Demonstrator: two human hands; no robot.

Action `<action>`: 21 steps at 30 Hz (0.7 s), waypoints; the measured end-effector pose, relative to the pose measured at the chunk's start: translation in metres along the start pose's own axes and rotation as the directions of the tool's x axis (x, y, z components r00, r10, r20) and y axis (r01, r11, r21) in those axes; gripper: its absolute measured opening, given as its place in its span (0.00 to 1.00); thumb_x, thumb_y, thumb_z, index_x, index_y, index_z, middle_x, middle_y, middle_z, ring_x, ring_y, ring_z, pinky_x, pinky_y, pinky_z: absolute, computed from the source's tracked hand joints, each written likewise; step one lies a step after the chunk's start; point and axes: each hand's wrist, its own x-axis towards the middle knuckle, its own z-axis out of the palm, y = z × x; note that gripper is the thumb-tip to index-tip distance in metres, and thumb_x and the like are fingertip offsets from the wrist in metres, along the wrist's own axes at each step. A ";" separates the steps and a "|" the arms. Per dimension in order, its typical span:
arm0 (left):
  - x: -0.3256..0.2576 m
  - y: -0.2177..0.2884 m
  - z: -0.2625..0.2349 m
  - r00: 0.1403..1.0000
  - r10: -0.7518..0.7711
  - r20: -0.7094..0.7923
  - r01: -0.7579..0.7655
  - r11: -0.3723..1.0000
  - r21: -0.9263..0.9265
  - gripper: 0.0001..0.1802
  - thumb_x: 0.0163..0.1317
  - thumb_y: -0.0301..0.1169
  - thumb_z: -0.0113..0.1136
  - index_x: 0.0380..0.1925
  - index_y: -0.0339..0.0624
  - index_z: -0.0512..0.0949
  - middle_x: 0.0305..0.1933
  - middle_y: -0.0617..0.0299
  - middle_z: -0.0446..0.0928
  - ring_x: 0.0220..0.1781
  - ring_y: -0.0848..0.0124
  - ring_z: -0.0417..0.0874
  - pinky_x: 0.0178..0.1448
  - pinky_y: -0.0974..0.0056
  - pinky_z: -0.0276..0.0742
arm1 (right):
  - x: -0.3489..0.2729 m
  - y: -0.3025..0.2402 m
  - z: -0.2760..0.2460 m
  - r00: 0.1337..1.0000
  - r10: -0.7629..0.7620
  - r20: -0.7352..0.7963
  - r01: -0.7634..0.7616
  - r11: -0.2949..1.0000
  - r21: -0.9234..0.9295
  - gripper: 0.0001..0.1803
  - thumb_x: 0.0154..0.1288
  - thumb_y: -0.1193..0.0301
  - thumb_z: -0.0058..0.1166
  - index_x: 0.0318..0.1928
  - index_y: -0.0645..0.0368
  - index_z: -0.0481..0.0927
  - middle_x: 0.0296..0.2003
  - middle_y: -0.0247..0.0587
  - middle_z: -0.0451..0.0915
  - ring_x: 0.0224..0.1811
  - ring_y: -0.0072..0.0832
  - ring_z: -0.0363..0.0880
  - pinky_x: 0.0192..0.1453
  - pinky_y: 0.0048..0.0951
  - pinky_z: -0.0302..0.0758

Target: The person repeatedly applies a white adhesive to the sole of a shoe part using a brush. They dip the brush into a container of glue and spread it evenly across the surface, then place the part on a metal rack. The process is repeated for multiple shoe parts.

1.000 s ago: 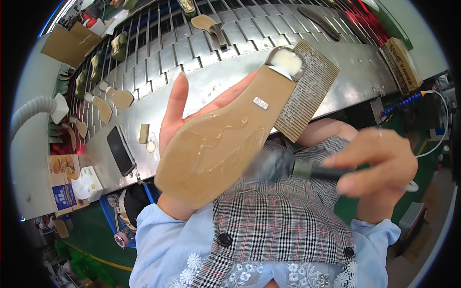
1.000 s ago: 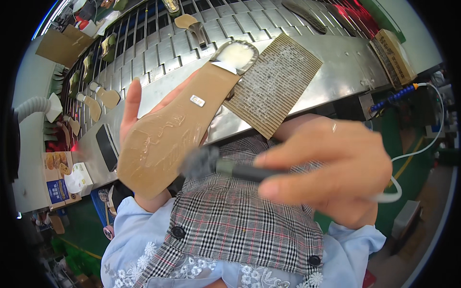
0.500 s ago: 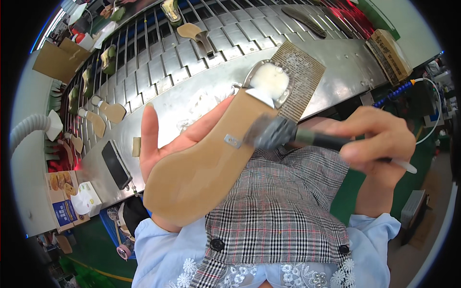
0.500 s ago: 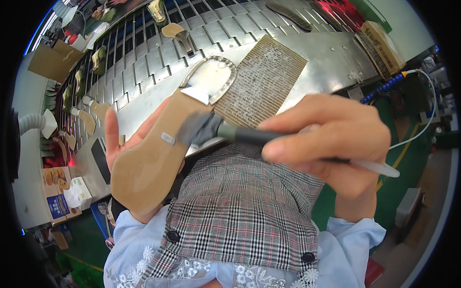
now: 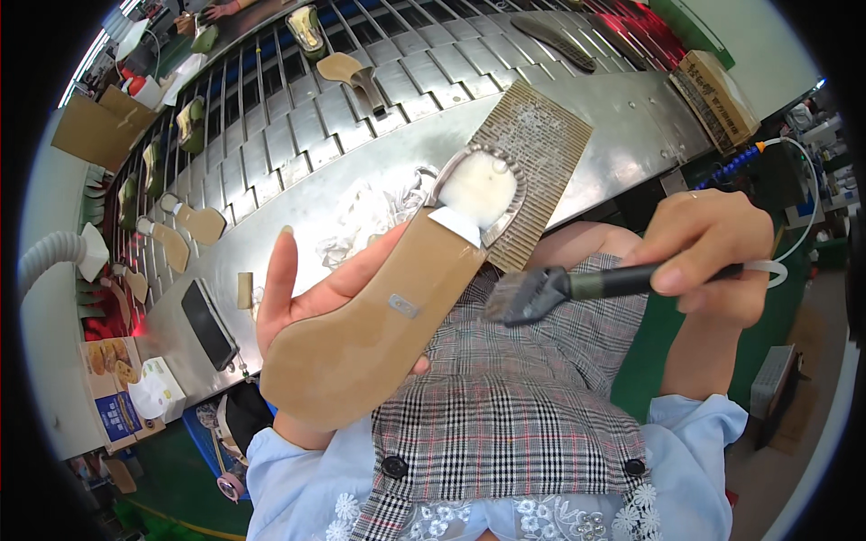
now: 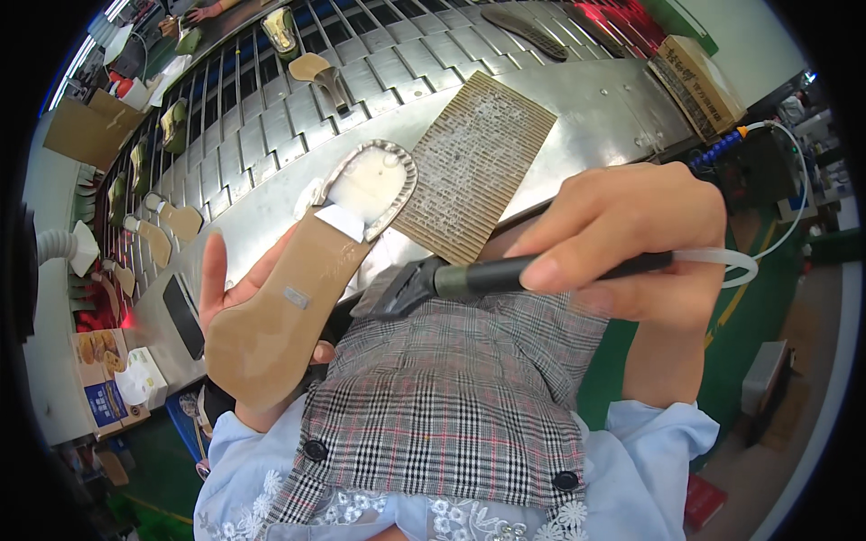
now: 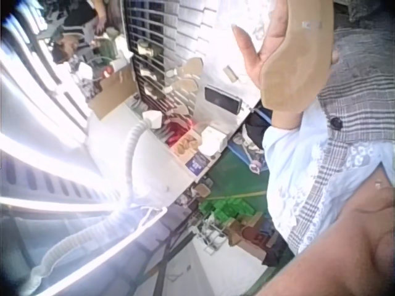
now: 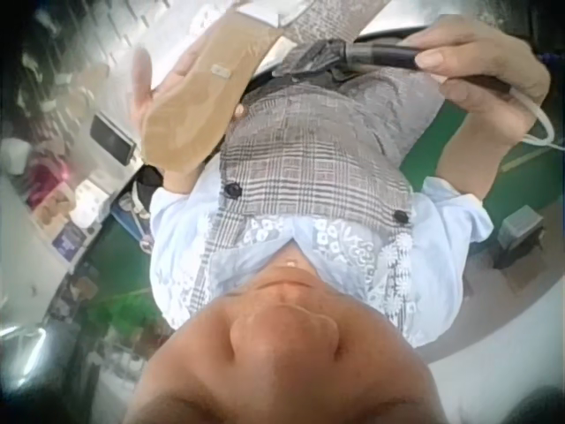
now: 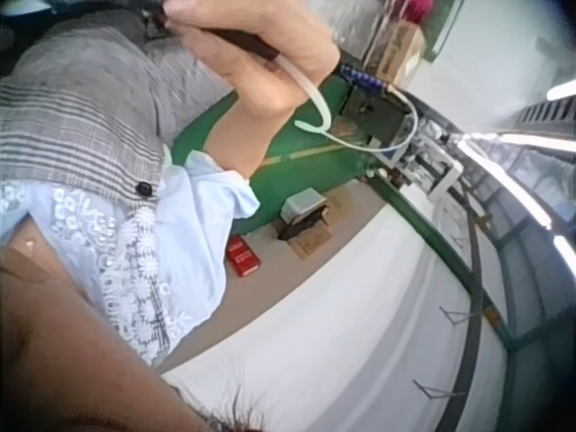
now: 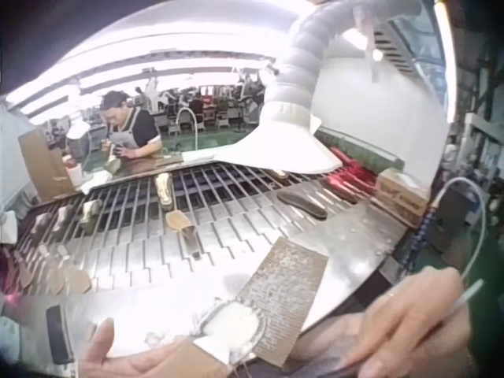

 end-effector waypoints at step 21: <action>0.019 -0.022 -0.054 0.771 0.357 0.527 -0.122 -0.730 0.672 0.21 0.41 0.25 0.68 0.40 0.44 0.79 0.51 0.52 0.73 0.57 0.51 0.69 0.59 0.45 0.56 | 0.009 -0.022 0.121 0.971 -0.218 -0.101 0.123 0.812 -0.570 0.15 0.47 0.79 0.61 0.38 0.72 0.82 0.31 0.58 0.81 0.27 0.37 0.84 0.28 0.28 0.83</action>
